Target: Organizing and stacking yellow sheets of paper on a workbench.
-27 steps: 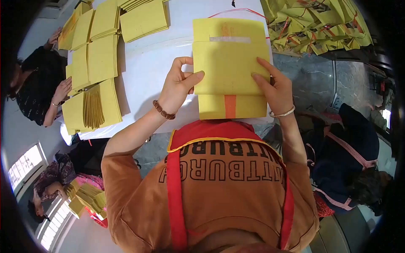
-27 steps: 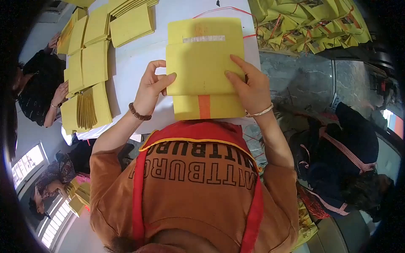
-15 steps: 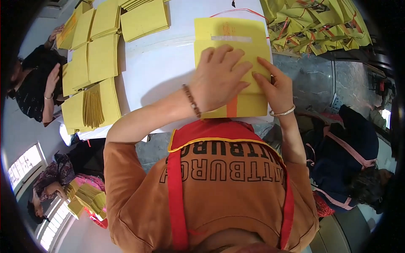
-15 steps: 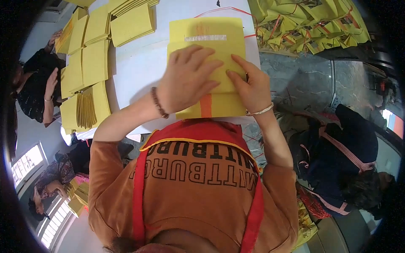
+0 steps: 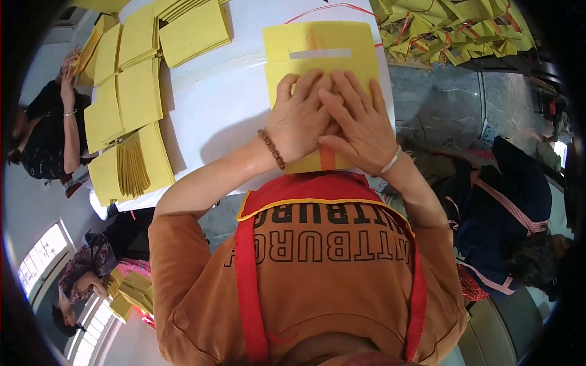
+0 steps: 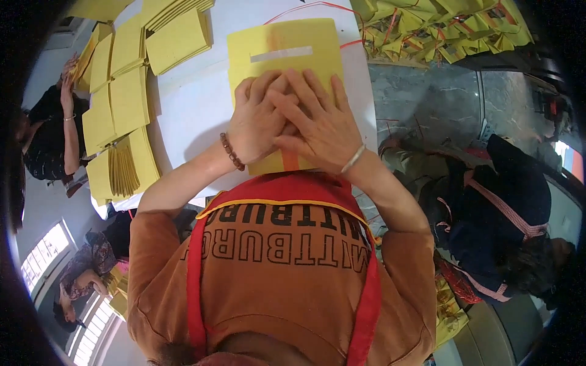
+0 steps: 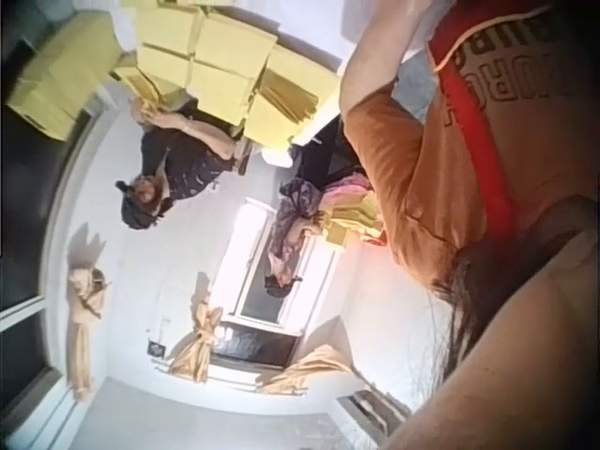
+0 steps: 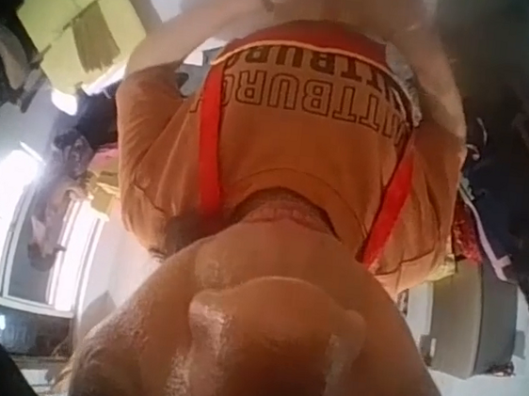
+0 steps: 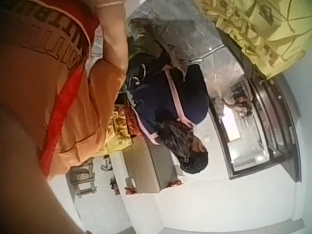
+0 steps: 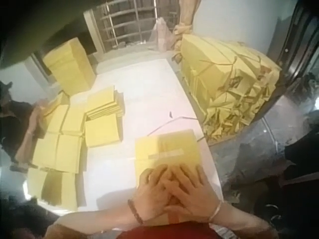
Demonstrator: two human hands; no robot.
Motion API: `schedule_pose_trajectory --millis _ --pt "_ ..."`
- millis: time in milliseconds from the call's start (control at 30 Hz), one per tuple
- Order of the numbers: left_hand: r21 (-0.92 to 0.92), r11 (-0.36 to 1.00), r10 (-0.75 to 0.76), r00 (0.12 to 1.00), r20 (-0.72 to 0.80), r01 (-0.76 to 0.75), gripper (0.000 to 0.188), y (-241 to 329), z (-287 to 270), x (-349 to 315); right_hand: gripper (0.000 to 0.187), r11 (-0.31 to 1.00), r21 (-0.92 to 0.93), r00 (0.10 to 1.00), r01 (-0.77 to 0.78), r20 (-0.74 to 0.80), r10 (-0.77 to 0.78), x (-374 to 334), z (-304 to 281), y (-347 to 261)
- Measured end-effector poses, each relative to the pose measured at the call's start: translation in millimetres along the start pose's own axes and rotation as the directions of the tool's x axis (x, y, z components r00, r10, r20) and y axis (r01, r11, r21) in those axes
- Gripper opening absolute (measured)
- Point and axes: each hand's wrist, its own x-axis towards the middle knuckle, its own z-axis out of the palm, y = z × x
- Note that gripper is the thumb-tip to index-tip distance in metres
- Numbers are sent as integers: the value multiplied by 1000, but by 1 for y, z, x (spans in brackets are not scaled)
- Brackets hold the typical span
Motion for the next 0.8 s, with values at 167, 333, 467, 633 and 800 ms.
schedule_pose_trajectory --millis 167,333,467,633,800 --pt "-260 953 -152 988 24 153 37 -12 5 -1 66 987 10 986 -160 54 160 -1 25 3" --pt "-854 504 -372 925 -77 131 43 -25 -7 -14 64 984 -115 983 -139 104 151 2 21 0" --pt "-280 959 -54 997 -49 38 56 -18 -27 -13 65 978 -160 981 -134 119 153 -1 23 4" --pt "-116 993 33 995 99 -21 76 -16 -17 -22 66 980 -155 982 -128 118 147 4 17 1" --pt "-89 995 46 998 35 -43 71 -16 -14 -23 75 914 389 993 -117 62 100 -8 11 30"
